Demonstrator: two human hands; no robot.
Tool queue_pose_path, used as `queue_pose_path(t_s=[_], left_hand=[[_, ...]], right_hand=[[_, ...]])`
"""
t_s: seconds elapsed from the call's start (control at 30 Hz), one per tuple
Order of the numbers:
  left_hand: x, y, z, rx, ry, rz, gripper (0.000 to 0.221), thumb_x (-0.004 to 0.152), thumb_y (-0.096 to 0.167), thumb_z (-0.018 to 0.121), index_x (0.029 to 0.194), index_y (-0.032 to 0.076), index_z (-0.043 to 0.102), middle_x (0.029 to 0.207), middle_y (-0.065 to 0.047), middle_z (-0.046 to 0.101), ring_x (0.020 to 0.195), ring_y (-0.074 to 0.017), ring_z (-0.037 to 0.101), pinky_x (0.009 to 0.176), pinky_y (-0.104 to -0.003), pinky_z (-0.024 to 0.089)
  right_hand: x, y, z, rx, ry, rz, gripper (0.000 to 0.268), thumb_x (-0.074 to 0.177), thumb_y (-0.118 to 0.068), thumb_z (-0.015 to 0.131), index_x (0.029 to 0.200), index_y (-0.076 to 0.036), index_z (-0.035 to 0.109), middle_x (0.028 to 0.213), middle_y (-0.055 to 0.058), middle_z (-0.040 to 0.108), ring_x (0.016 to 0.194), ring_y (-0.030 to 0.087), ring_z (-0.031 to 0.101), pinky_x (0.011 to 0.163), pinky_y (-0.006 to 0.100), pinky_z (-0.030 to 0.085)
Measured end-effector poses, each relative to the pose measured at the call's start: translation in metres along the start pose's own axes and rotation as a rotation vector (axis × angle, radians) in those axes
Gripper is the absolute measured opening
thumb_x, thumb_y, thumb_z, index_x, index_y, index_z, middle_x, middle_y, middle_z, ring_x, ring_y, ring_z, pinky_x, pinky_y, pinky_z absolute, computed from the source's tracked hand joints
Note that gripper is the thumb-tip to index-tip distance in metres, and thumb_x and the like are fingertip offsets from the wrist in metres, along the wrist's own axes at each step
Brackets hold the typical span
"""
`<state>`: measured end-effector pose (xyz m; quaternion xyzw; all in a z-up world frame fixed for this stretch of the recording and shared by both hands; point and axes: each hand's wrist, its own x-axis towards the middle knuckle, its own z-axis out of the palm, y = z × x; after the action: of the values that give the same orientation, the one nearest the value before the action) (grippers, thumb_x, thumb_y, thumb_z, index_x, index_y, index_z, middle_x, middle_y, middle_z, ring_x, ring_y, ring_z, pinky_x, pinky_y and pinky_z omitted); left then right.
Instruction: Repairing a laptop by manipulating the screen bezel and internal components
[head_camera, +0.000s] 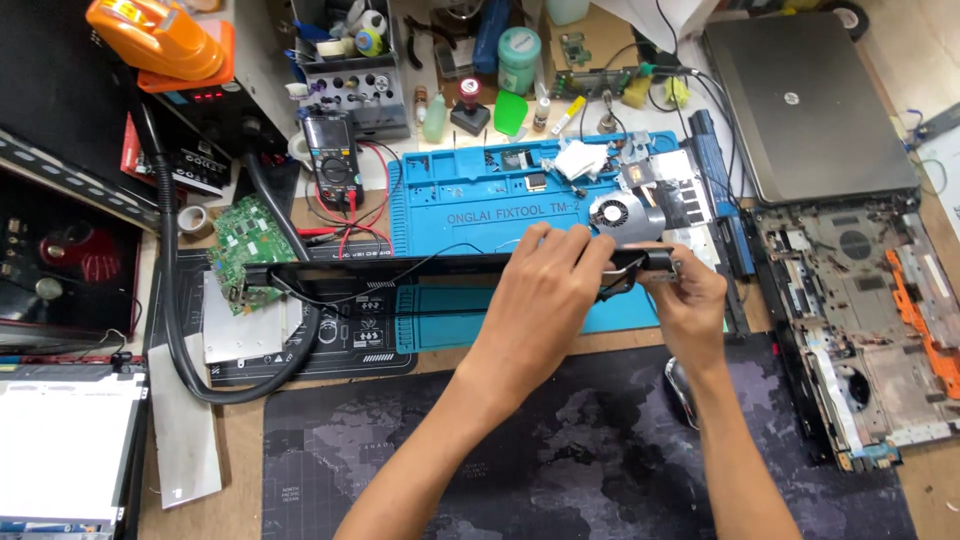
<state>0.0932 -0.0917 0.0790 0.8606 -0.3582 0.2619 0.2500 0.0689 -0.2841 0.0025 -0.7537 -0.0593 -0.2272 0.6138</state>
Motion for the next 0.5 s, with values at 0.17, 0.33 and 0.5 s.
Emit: queue_pose_path(t_s=[0.17, 0.33, 0.5], left_hand=[[0.005, 0.0, -0.007, -0.002, -0.014, 0.005, 0.013, 0.095, 0.0, 0.065, 0.108, 0.001, 0.064, 0.083, -0.008, 0.056, 0.076, -0.0257, 0.063, 0.092, -0.04, 0.048], [0.008, 0.002, -0.017, -0.005, -0.024, 0.007, 0.014, 0.095, -0.003, 0.065, 0.108, 0.001, 0.064, 0.08, -0.008, 0.051, 0.069, -0.0239, 0.056, 0.085, -0.038, 0.046], [0.003, 0.005, -0.023, -0.024, -0.057, -0.015, 0.015, 0.098, 0.006, 0.066, 0.112, 0.003, 0.063, 0.081, -0.007, 0.052, 0.07, -0.0228, 0.055, 0.084, -0.036, 0.046]], right_hand=[[-0.004, 0.004, -0.007, -0.223, -0.298, 0.081, 0.009, 0.094, -0.002, 0.07, 0.099, -0.001, 0.077, 0.087, 0.019, 0.076, 0.087, 0.029, 0.07, 0.08, 0.049, 0.056], [-0.025, 0.037, -0.004, -0.392, -0.363, 0.079, 0.016, 0.092, -0.001, 0.07, 0.107, -0.004, 0.076, 0.096, 0.017, 0.076, 0.093, 0.04, 0.072, 0.079, 0.048, 0.059], [-0.028, 0.02, 0.006, -0.417, -0.291, 0.103, 0.018, 0.098, -0.002, 0.064, 0.109, -0.008, 0.076, 0.101, 0.011, 0.076, 0.101, 0.036, 0.072, 0.083, 0.048, 0.059]])
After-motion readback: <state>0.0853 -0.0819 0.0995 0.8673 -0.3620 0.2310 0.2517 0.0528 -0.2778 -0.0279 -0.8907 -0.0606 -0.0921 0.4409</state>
